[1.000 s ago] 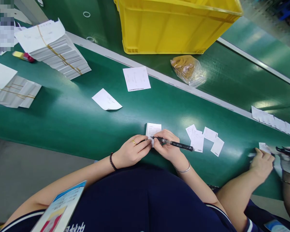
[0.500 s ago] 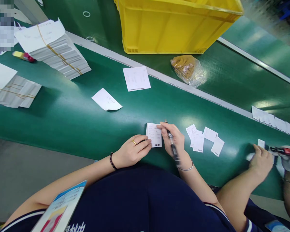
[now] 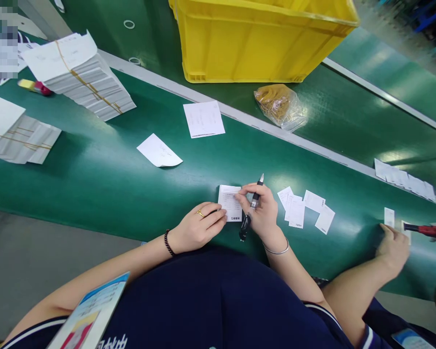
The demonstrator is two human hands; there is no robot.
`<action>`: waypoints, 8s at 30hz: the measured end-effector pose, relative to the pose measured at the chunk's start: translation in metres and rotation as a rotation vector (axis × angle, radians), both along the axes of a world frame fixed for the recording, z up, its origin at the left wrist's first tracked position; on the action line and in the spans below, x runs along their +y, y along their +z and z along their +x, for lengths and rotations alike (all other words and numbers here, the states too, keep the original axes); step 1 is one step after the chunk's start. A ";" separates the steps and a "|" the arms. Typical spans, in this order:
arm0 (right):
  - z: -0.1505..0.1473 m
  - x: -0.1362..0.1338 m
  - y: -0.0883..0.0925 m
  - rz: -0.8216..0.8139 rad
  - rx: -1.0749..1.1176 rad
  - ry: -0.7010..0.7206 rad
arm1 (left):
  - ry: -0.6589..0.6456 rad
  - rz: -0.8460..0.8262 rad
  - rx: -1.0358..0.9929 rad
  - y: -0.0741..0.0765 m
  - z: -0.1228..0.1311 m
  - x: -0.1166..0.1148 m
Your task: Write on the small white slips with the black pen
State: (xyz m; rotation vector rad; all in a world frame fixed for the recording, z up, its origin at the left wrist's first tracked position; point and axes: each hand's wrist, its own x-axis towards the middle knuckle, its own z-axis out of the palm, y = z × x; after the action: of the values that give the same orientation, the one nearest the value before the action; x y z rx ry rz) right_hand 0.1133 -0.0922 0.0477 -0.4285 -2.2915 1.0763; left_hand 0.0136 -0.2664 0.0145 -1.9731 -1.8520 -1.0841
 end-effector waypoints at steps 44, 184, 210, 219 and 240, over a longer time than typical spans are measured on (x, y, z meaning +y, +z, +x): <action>0.006 -0.013 0.012 0.118 -0.115 0.099 | -0.004 -0.003 0.018 0.002 0.000 0.000; 0.003 -0.017 0.006 0.193 -0.050 0.128 | 0.027 0.007 0.017 0.004 0.000 0.001; 0.012 -0.009 0.004 0.049 -0.093 0.010 | 0.015 0.003 0.026 0.006 -0.002 0.001; 0.012 0.009 0.002 0.267 -0.162 -0.096 | 0.019 0.013 0.018 0.005 -0.002 0.002; 0.043 0.125 0.004 -0.177 0.229 -0.635 | 0.057 0.055 -0.010 0.002 0.001 0.003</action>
State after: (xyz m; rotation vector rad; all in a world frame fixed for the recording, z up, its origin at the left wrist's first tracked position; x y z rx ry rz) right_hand 0.1560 0.0328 0.0515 -0.9695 -1.6832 0.9344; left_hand 0.0148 -0.2636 0.0167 -1.8765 -1.8510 -1.1179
